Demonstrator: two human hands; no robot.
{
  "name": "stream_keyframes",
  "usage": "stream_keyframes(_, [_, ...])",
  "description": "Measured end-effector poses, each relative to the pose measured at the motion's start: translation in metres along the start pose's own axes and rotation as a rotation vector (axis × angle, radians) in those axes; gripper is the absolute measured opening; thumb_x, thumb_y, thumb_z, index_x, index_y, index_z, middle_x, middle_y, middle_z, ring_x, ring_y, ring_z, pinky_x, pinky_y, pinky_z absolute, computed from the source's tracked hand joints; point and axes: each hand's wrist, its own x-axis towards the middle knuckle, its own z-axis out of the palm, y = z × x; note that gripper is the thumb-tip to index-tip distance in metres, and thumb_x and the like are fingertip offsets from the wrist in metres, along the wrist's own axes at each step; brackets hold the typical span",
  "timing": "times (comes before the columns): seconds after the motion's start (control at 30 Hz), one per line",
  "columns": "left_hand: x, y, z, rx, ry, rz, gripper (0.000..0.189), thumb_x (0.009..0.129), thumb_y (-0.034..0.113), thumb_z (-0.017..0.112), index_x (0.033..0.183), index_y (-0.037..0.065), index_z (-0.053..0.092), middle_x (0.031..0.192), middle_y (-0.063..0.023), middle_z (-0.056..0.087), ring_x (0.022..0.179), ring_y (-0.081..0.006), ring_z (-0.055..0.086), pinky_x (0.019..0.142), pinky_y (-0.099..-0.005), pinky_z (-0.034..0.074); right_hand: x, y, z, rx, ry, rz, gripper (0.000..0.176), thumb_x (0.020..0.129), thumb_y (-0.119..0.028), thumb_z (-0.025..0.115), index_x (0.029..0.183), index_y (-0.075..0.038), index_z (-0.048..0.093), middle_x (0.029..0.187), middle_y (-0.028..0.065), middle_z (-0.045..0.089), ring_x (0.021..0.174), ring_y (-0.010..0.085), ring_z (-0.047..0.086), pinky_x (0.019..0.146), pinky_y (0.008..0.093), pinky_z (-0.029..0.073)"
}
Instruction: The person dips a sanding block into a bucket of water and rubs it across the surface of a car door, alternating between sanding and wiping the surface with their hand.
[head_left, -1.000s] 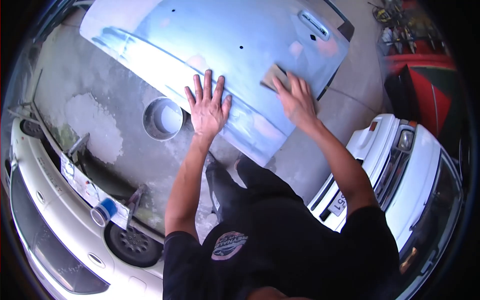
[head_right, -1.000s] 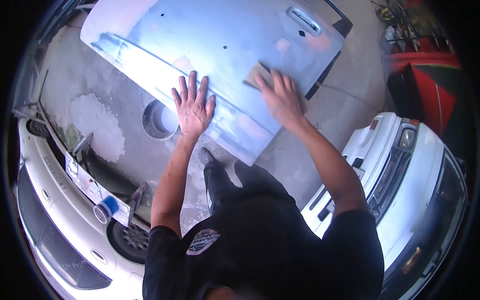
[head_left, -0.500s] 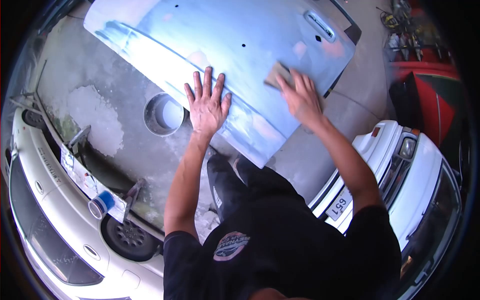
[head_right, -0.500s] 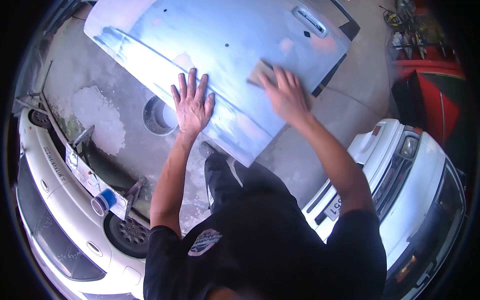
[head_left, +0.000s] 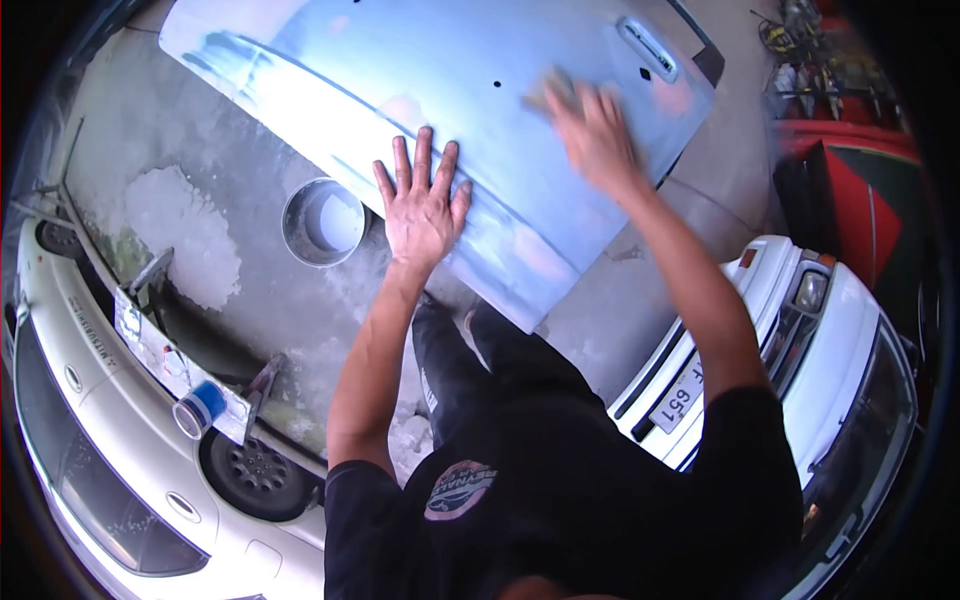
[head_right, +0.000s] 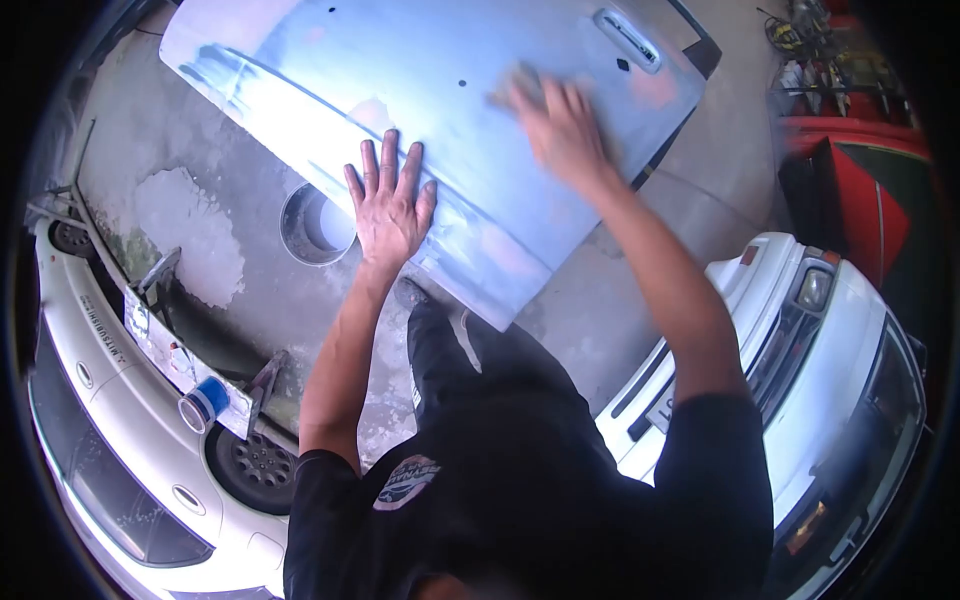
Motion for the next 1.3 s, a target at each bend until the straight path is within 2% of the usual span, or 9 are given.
stream_keyframes(0.1, [-0.004,0.002,0.0,0.007,-0.004,-0.004,0.061,0.109,0.047,0.048,0.163,0.021,0.049,0.177,-0.0139,0.029,0.164,-0.0476,0.019,0.129,-0.0711,0.011,0.111,0.004,0.023,-0.029,0.127,0.101,0.046,0.1,-0.022,0.066,0.146,-0.015,0.063,0.139,0.0214,0.058,0.123,0.0423,0.056,0.1,0.0586,0.046])
stream_keyframes(0.33, [-0.004,0.0,-0.001,-0.012,-0.03,-0.014,0.062,0.11,0.049,0.045,0.165,0.022,0.047,0.179,-0.0121,0.026,0.165,-0.0453,0.015,0.13,-0.0699,0.007,-0.122,-0.044,-0.031,-0.053,-0.011,0.068,0.059,0.099,-0.017,0.067,0.157,-0.019,0.056,0.141,0.0289,0.056,0.12,0.0477,0.056,0.105,0.056,0.046])
stream_keyframes(0.5, [0.0,0.002,0.001,0.024,-0.017,-0.003,0.061,0.109,0.048,0.047,0.164,0.021,0.048,0.179,-0.0122,0.027,0.165,-0.0464,0.017,0.129,-0.071,0.01,0.034,0.071,0.0,-0.082,0.078,0.144,0.05,0.102,-0.02,0.064,0.152,-0.016,0.06,0.13,0.0249,0.059,0.116,0.0455,0.057,0.102,0.0553,0.047])
stream_keyframes(0.6, [-0.006,0.003,0.0,0.014,-0.004,0.019,0.061,0.109,0.047,0.047,0.164,0.02,0.049,0.178,-0.0133,0.028,0.165,-0.0465,0.016,0.129,-0.0709,0.01,0.056,0.071,0.003,-0.103,0.159,0.209,0.048,0.102,-0.018,0.064,0.15,-0.016,0.064,0.126,0.0251,0.059,0.115,0.0442,0.058,0.1,0.0529,0.049])
stream_keyframes(0.77, [-0.006,0.002,0.001,-0.002,-0.013,0.001,0.062,0.109,0.049,0.046,0.164,0.02,0.049,0.178,-0.0141,0.028,0.165,-0.0463,0.016,0.129,-0.0707,0.009,-0.126,-0.014,-0.038,-0.102,0.028,0.143,0.053,0.1,-0.017,0.069,0.153,-0.013,0.062,0.138,0.029,0.058,0.121,0.0467,0.057,0.106,0.0523,0.047])
stream_keyframes(0.87, [-0.007,0.002,0.004,0.005,-0.026,0.001,0.062,0.109,0.05,0.045,0.163,0.02,0.05,0.178,-0.014,0.028,0.165,-0.0461,0.016,0.129,-0.0704,0.008,-0.07,0.038,-0.021,-0.112,0.059,0.048,0.052,0.101,-0.02,0.067,0.153,-0.016,0.061,0.134,0.0232,0.058,0.119,0.045,0.057,0.103,0.056,0.047])
stream_keyframes(1.0, [-0.005,0.002,0.002,0.051,-0.035,-0.009,0.062,0.11,0.052,0.044,0.165,0.025,0.047,0.179,-0.0115,0.026,0.165,-0.0449,0.016,0.129,-0.0709,0.006,0.069,0.078,0.011,-0.168,0.176,0.26,0.045,0.103,-0.018,0.065,0.148,-0.013,0.066,0.127,0.0231,0.059,0.115,0.0418,0.056,0.099,0.0544,0.049])
stream_keyframes(1.2, [-0.002,-0.002,0.01,0.064,-0.039,0.001,0.064,0.111,0.052,0.04,0.167,0.024,0.043,0.181,-0.0114,0.021,0.167,-0.044,0.007,0.132,-0.0669,0.002,-0.115,-0.009,-0.036,-0.085,0.001,0.118,0.057,0.101,-0.019,0.069,0.157,-0.016,0.059,0.143,0.0289,0.055,0.125,0.0465,0.054,0.108,0.0531,0.046])
stream_keyframes(1.3, [-0.003,0.0,0.001,0.004,-0.051,-0.021,0.064,0.11,0.053,0.041,0.167,0.024,0.043,0.18,-0.0125,0.021,0.166,-0.0452,0.01,0.132,-0.0677,0.004,-0.068,-0.01,-0.017,-0.032,0.007,0.028,0.057,0.099,-0.018,0.071,0.155,-0.018,0.06,0.145,0.0277,0.055,0.125,0.0459,0.055,0.107,0.0535,0.046])
